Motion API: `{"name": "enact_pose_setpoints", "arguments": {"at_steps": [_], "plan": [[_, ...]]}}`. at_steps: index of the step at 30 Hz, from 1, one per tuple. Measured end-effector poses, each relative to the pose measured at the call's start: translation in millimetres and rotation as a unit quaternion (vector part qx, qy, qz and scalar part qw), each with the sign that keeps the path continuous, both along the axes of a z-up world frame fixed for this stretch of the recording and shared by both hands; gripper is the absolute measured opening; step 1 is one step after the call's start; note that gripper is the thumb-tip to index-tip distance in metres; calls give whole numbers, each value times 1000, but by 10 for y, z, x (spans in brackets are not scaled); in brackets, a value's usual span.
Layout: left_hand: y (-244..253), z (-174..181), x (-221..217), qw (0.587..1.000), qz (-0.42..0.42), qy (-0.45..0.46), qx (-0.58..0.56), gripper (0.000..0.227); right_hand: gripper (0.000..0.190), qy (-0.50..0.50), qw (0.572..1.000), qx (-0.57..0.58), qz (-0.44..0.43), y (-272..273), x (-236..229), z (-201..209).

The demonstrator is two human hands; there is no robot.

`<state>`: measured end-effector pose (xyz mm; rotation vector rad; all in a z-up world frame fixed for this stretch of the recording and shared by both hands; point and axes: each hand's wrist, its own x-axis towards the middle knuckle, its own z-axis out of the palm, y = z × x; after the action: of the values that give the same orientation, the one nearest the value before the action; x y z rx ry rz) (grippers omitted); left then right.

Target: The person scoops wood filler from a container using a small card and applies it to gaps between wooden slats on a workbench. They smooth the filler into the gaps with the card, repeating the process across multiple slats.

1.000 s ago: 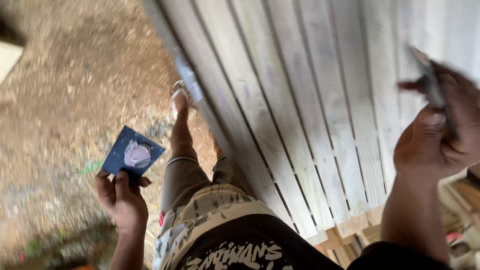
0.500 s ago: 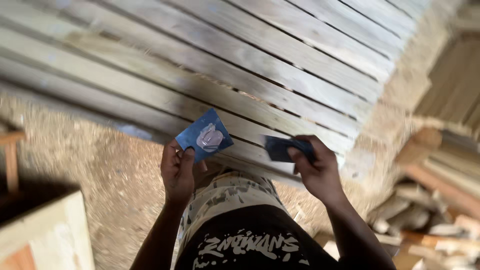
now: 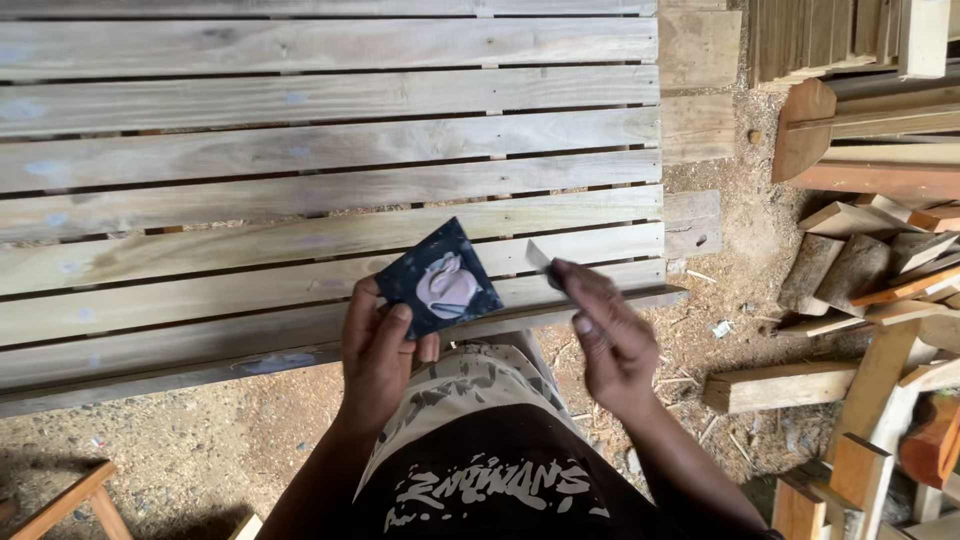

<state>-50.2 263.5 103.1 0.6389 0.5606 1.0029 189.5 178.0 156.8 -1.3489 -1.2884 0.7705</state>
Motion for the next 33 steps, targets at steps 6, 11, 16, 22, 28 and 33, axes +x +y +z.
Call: {"name": "enact_pose_setpoints", "arguments": {"at_steps": [6, 11, 16, 22, 28, 33], "plan": [[-34, 203, 164, 993, -29, -50, -104, 23, 45, -151, 987, 52, 3, -192, -228, -158], [-45, 303, 465, 991, -50, -76, -99, 25, 46, -208, 976, 62, -15, -321, 176, -255], [-136, 303, 820, 996, -44, -67, -48, 27, 30, -180, 981, 0, -70, -437, 779, -226], [-42, 286, 980, 986, -123, -71, -84, 34, 14, 166, 972, -160, -43, -256, 1637, 216], [17, 197, 967, 949, -185, -169, -192, 35, 11, 332, 927, -157, 73, 55, 1820, 341], [-57, 179, 969, 928, -188, -204, -250, 31, 8, 508, 850, -110, 86, 299, 1337, -38]]}}
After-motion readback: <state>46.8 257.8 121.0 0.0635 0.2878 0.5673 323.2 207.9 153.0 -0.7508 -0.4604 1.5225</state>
